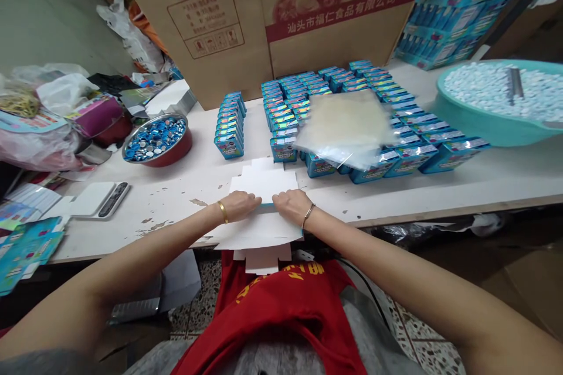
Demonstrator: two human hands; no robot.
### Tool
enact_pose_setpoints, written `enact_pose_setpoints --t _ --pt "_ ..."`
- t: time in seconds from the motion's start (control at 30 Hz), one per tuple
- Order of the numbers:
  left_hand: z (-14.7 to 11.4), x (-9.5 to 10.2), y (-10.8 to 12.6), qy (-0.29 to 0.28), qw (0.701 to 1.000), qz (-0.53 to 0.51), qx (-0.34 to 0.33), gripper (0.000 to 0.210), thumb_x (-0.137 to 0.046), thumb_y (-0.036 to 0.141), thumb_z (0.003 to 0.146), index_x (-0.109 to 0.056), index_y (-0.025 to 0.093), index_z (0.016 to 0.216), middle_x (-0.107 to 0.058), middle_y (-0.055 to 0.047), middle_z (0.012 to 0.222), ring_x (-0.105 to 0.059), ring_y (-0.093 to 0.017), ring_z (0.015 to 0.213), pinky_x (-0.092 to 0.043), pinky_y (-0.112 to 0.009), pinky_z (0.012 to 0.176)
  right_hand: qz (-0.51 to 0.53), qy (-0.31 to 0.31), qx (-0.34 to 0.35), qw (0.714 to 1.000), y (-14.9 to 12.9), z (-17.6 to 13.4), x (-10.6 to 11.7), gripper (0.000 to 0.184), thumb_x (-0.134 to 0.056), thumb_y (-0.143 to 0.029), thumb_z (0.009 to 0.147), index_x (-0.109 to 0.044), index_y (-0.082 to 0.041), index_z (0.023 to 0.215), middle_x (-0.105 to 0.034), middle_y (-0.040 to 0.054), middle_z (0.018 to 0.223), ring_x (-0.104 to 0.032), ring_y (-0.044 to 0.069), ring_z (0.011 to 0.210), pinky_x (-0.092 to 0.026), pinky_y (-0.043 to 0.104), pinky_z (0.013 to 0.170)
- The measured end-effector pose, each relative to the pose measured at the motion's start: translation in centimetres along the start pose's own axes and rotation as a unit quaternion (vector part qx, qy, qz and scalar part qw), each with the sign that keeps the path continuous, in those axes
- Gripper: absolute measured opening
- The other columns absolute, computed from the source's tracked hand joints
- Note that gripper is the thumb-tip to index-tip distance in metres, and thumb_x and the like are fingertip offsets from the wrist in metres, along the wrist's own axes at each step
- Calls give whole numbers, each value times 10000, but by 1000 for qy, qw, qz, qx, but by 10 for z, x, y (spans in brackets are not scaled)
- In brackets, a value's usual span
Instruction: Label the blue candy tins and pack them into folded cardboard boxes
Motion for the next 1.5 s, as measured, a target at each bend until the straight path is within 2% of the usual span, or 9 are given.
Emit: enact_pose_setpoints --t 0.3,0.47,0.57,0.67,0.87,1.07,1.23,1.33,1.5 --pt "3 0 1 -3 998 -23 54 259 -405 49 856 -566 136 1041 -654 -138 933 -660 -269 863 -503 -353 679 -33 -27 44 998 -4 7 2 298 -326 -110 924 -573 -153 1085 -668 151 990 -648 248 899 -453 309 653" --pt "-21 21 -21 77 990 -30 117 393 -357 43 874 -462 121 1244 -583 -174 1152 -606 -267 1018 -497 -397 809 -53 18 67 996 18 31 24 319 -350 -102 915 -582 -180 1119 -647 147 1055 -607 238 988 -440 285 680" --pt "-52 35 -5 183 977 -98 56 491 -500 292 896 -367 146 1345 -499 -172 1302 -513 -273 1165 -437 -411 953 -40 12 59 997 29 51 25 309 -368 -103 909 -624 -171 1068 -655 145 1026 -619 232 958 -437 289 699" --pt "-75 25 24 183 962 -202 -7 498 -539 451 863 -438 182 1270 -594 -116 1185 -581 -234 1042 -471 -350 875 -25 11 51 998 32 56 25 283 -408 -178 921 -626 -185 1101 -649 134 1050 -621 235 946 -449 306 719" --pt "-67 8 2 215 905 -354 93 140 -454 266 904 -520 190 1001 -629 -2 780 -573 -141 703 -433 -258 669 116 258 73 956 16 -18 57 401 -405 -336 953 -493 -136 1290 -558 164 1232 -502 255 1126 -430 389 914" --pt "-46 5 -25 212 893 -388 84 118 -459 231 893 -561 175 912 -593 8 742 -536 -121 688 -433 -247 678 37 270 122 955 -11 -51 10 439 -453 -264 927 -466 -105 1335 -497 164 1356 -381 280 1281 -327 465 1047" --pt "-62 6 7 264 945 -172 91 405 -610 459 810 -581 174 1096 -551 -133 1195 -487 -277 1082 -398 -419 907 22 263 102 959 -8 -25 -6 350 -367 -153 940 -552 -130 1237 -581 133 1233 -474 253 1148 -366 439 997" --pt "-61 -9 22 224 956 -129 140 276 -540 354 873 -595 182 1081 -575 -124 1102 -504 -263 1015 -413 -406 865 12 250 104 962 -11 -23 -8 304 -359 -130 938 -619 -132 1095 -603 137 1113 -488 251 1061 -410 400 904" --pt "-51 -21 20 181 942 -219 177 183 -468 211 893 -615 174 995 -616 -93 979 -558 -215 919 -444 -333 803 24 181 84 980 -7 -16 -16 210 -423 -156 924 -631 -125 910 -594 116 900 -493 241 875 -407 340 754"
Point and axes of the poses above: each hand's wrist, its own z-axis towards the middle knuckle, its own x-axis out of the back of the hand, y = z × x, the point moved 9 cm from there along z, towards the middle knuckle
